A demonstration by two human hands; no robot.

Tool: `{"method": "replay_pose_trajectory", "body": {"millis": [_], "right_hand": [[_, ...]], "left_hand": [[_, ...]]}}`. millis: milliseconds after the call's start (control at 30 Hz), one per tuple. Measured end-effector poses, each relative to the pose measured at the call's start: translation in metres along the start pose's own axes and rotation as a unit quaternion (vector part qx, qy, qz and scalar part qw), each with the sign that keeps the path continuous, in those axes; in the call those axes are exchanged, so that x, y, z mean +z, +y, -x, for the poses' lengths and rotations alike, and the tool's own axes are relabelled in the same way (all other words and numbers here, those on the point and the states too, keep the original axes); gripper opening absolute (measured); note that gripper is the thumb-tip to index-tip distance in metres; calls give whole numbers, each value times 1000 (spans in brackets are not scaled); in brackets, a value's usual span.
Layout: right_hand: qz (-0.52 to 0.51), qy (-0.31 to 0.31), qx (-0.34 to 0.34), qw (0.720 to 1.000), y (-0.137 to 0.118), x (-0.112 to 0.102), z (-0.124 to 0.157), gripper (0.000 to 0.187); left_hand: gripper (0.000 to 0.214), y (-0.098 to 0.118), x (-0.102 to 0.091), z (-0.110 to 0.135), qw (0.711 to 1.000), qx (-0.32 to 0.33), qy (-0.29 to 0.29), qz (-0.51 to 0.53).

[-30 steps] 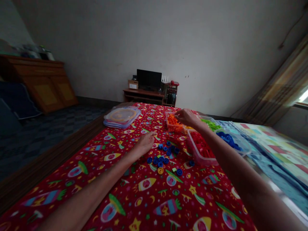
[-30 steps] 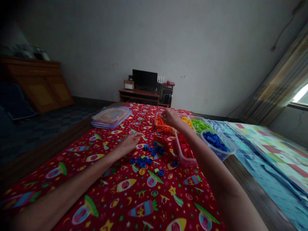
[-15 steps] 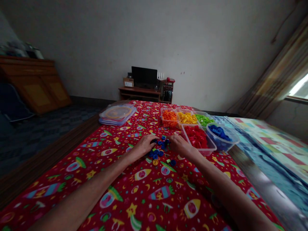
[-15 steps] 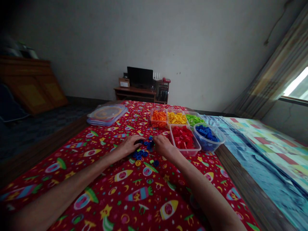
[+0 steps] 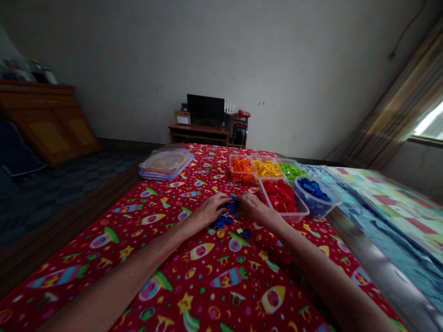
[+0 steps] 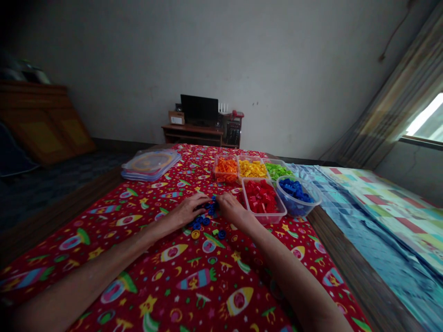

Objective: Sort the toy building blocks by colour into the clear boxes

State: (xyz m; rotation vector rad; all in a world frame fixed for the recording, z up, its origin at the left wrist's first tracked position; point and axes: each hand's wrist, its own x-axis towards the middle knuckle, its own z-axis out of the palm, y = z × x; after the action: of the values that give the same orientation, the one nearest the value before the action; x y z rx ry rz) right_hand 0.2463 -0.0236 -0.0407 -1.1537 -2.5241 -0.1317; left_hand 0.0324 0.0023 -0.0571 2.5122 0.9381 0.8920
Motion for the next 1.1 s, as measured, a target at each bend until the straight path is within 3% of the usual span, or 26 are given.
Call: {"method": "replay_pose_trajectory", "body": {"millis": [167, 300, 367, 467, 533, 600, 700, 867, 1100], "right_hand": [[-48, 27, -27, 998, 11, 7, 0, 20], [-79, 33, 20, 996, 2, -6, -6, 12], [-118, 23, 78, 990, -6, -15, -12, 12], [-173, 24, 158, 972, -16, -23, -23, 18], [-191, 44, 172, 965, -20, -24, -27, 23], [-195, 53, 149, 968, -23, -21, -28, 24], [-194, 33, 71, 978, -26, -15, -25, 19], [-233, 29, -30, 972, -34, -10, -20, 19], [-263, 23, -15, 964, -34, -25, -23, 29]], "left_hand": [[18, -2, 0, -2, 999, -41, -9, -1], [10, 3, -7, -2, 985, -154, 21, 80], [13, 6, -10, -2, 950, -234, 27, 207], [22, 12, -12, -2, 847, -304, 65, 431], [26, 16, -13, -3, 787, -316, 83, 523], [28, 22, -13, -4, 759, -319, 72, 563], [32, 32, -10, -4, 756, -299, 44, 581], [30, 41, 0, -1, 780, -269, 47, 563], [40, 47, 1, -4, 789, -277, 53, 546]]}}
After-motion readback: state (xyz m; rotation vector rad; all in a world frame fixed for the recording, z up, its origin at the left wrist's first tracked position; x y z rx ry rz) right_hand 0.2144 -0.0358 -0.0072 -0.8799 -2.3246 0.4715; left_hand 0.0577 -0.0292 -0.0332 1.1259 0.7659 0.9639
